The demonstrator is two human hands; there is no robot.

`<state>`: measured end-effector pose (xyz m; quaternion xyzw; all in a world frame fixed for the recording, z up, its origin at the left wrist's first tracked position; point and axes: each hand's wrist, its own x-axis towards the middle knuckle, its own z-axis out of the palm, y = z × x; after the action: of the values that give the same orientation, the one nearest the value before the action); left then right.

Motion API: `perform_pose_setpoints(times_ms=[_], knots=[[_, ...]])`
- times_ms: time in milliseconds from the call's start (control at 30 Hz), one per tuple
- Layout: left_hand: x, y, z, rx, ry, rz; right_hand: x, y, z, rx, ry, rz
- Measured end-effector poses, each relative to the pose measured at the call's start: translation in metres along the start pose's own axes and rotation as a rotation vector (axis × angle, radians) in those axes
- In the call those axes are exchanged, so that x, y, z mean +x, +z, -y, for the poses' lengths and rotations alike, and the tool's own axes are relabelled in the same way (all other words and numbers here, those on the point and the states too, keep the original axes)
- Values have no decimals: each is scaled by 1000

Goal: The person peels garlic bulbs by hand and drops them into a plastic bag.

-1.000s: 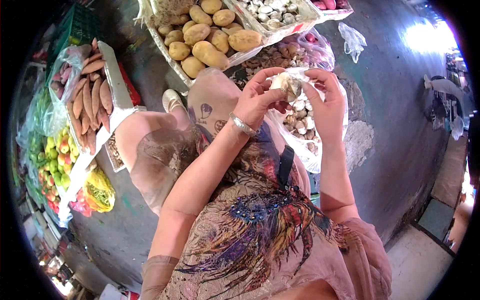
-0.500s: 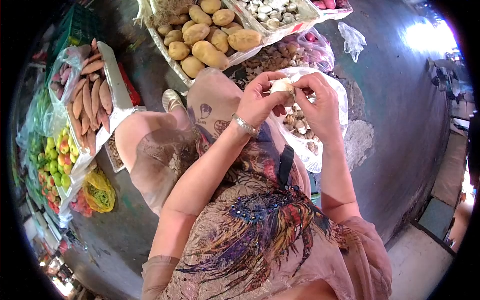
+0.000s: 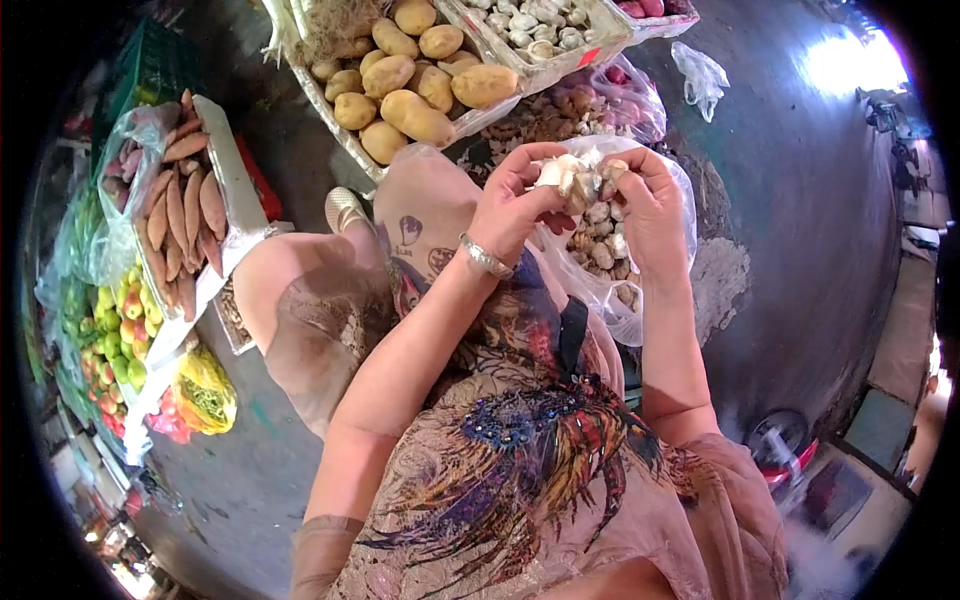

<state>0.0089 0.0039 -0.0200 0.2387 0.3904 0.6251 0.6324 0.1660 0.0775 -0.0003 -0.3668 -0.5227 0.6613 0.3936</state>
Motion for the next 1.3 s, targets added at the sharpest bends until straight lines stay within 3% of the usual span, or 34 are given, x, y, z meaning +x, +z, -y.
perform_pose_setpoints(times_ms=[33, 167, 233, 400, 500, 700, 800, 900, 1233, 1300], knots=[[1, -1, 1, -32, 16, 5, 1, -2, 0, 132, 46, -16], [1, 2, -1, -137, 39, -17, 3, -6, -8, 91, 43, -51], [0, -1, -1, -104, 56, 9, 5, 1, -9, -468, -213, -173], [2, -4, 4, -50, 130, 60, -5, 12, 5, -355, -113, -76], [2, -2, 6, -23, 177, 21, -10, 23, 14, -613, -261, -143], [2, 2, 7, 63, 207, -57, -10, 23, 9, -752, -354, -139], [1, -1, 6, 35, 191, -29, -9, 21, 10, -556, -165, -162], [1, -3, 4, -34, 156, -20, -4, 14, 7, -486, -117, -189], [1, -6, 3, -180, 109, 61, 6, 7, 1, -417, -154, -211], [1, -6, 5, -179, 108, 63, 4, 8, 10, -261, -30, -55]])
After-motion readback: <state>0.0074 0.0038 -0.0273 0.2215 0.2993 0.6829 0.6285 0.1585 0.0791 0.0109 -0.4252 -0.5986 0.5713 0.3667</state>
